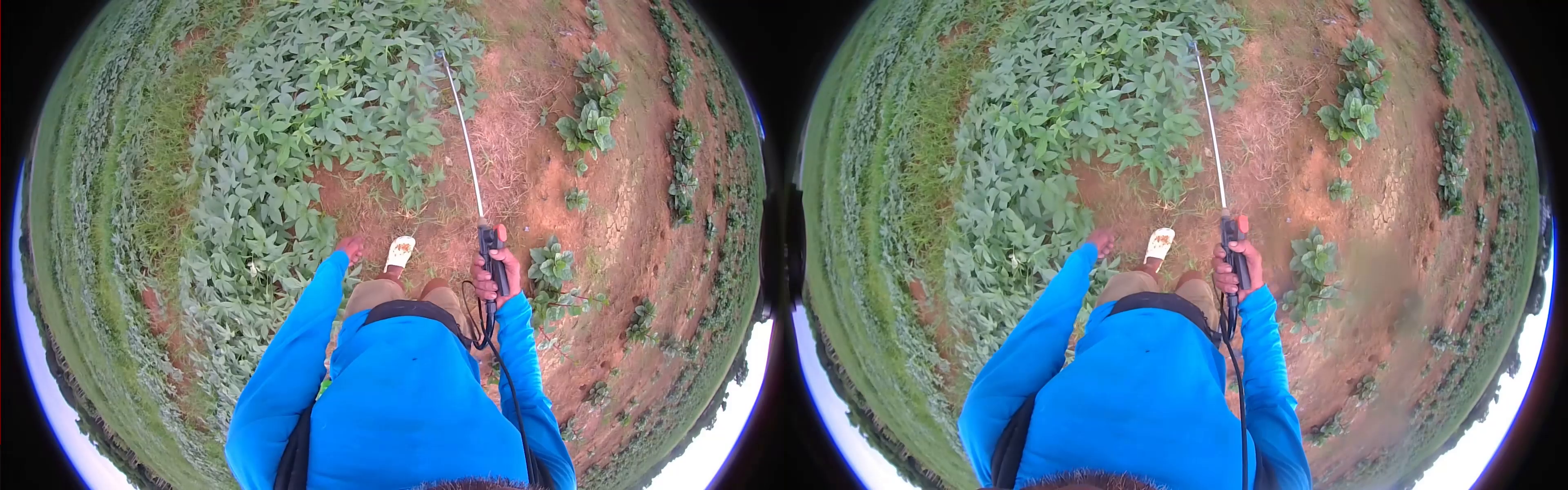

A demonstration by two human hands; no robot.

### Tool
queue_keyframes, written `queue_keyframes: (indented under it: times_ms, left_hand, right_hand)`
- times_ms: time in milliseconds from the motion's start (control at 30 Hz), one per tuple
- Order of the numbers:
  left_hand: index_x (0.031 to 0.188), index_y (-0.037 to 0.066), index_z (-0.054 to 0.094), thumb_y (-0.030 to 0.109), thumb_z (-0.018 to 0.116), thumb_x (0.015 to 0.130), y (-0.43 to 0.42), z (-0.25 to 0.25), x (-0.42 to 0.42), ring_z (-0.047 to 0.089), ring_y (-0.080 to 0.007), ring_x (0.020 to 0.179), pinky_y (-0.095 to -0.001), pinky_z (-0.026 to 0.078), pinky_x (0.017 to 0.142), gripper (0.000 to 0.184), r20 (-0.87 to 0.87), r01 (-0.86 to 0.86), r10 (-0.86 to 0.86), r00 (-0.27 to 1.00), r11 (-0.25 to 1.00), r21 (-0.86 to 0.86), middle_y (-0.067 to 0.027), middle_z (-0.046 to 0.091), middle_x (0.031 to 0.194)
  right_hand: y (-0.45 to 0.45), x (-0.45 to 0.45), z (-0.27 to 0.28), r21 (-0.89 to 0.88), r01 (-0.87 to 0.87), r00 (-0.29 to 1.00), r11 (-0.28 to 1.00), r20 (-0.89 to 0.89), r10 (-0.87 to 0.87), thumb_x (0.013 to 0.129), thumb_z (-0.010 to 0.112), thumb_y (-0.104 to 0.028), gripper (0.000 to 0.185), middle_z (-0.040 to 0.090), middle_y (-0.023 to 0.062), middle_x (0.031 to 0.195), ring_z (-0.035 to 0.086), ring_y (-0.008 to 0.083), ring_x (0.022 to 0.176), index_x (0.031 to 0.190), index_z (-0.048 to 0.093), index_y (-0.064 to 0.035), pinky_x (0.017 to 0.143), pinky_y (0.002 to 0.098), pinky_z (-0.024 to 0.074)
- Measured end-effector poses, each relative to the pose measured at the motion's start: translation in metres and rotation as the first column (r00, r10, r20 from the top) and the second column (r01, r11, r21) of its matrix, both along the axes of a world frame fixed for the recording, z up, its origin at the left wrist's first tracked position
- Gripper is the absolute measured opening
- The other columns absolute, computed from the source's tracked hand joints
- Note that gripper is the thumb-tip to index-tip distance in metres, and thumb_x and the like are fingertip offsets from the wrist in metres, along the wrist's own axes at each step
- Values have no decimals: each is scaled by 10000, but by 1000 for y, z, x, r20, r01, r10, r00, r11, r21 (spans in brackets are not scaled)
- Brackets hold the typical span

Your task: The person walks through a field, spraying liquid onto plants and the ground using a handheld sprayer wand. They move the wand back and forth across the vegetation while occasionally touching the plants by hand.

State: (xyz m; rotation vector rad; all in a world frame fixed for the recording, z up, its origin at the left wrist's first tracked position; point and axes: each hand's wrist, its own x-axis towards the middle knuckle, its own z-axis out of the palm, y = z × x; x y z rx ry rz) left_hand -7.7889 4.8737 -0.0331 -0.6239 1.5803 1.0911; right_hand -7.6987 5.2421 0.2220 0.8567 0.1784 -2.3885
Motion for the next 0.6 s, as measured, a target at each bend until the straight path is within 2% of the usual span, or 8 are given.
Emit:
queue_keyframes:
  times_ms: [67, 100, 233, 300, 367, 433, 533, 600]
  left_hand:
    - [784, 112, 515, 248, 461, 830, -2, -1, -1, 416, -94, 457, -260, 314, 383, 153, 38, -5, 7, 999, 999, -35, -6, 515, 641]
    - [783, 108, 525, 240, 470, 825, -6, -12, 2, 426, -101, 454, -265, 319, 375, 149, 13, 3, -3, 1000, 1000, -25, -13, 522, 641]
    - [789, 91, 557, 184, 524, 784, 11, -6, 1, 457, -137, 474, -289, 341, 389, 99, -44, -17, 17, 999, 1000, -4, -37, 528, 637]
    - [808, 93, 567, 187, 528, 781, 23, -20, 0, 471, -140, 484, -292, 355, 395, 105, -25, -17, 17, 1000, 1000, -24, -40, 542, 655]
    - [826, 94, 576, 189, 533, 778, 35, -29, -7, 486, -142, 494, -295, 370, 401, 115, -19, -27, 26, 999, 998, -48, -42, 556, 674]
    - [838, 97, 583, 196, 546, 769, 52, -26, -21, 492, -137, 502, -298, 375, 405, 126, 0, 8, -8, 1000, 998, 58, -41, 565, 684]
    - [843, 92, 580, 199, 550, 772, 87, -14, -50, 489, -131, 507, -291, 369, 404, 132, 12, -19, 19, 1000, 1000, 11, -40, 561, 688]
    - [837, 90, 575, 217, 548, 779, 102, -27, -72, 487, -129, 513, -280, 363, 406, 143, -31, 1, 0, 1000, 1000, 30, -36, 554, 685]
  right_hand:
    - [2, -28, 9, 11, -21, 1000, 1000, -5, 21, 772, 532, -336, 274, 406, 12, 551, 341, 88, 337, 779, 437, -80, 291, 239, 318]
    - [3, -41, 12, 24, -43, 999, 999, -28, 43, 775, 531, -332, 270, 407, 11, 555, 340, 83, 339, 787, 436, -79, 291, 233, 319]
    - [16, -78, 19, 24, -77, 994, 997, -80, 78, 785, 535, -315, 258, 414, 9, 573, 346, 71, 355, 807, 433, -80, 296, 218, 320]
    - [29, -87, 17, 34, -82, 992, 996, -95, 85, 786, 538, -311, 255, 414, 7, 577, 348, 70, 360, 808, 433, -80, 297, 221, 318]
    - [41, -93, 15, 159, -117, 992, 980, -27, 123, 792, 540, -315, 253, 402, -2, 569, 345, 68, 364, 799, 433, -85, 300, 221, 307]
    - [58, -95, 3, 172, -99, 995, 980, 15, 98, 797, 536, -320, 250, 405, 2, 573, 351, 74, 362, 802, 440, -90, 297, 225, 311]
    - [93, -97, -18, 234, -102, 994, 967, 70, 88, 803, 534, -337, 249, 405, -2, 563, 361, 80, 356, 792, 450, -103, 290, 228, 310]
    - [123, -103, -26, 332, -35, 984, 943, 174, -25, 796, 544, -345, 262, 395, -9, 546, 360, 83, 353, 781, 447, -102, 288, 229, 310]
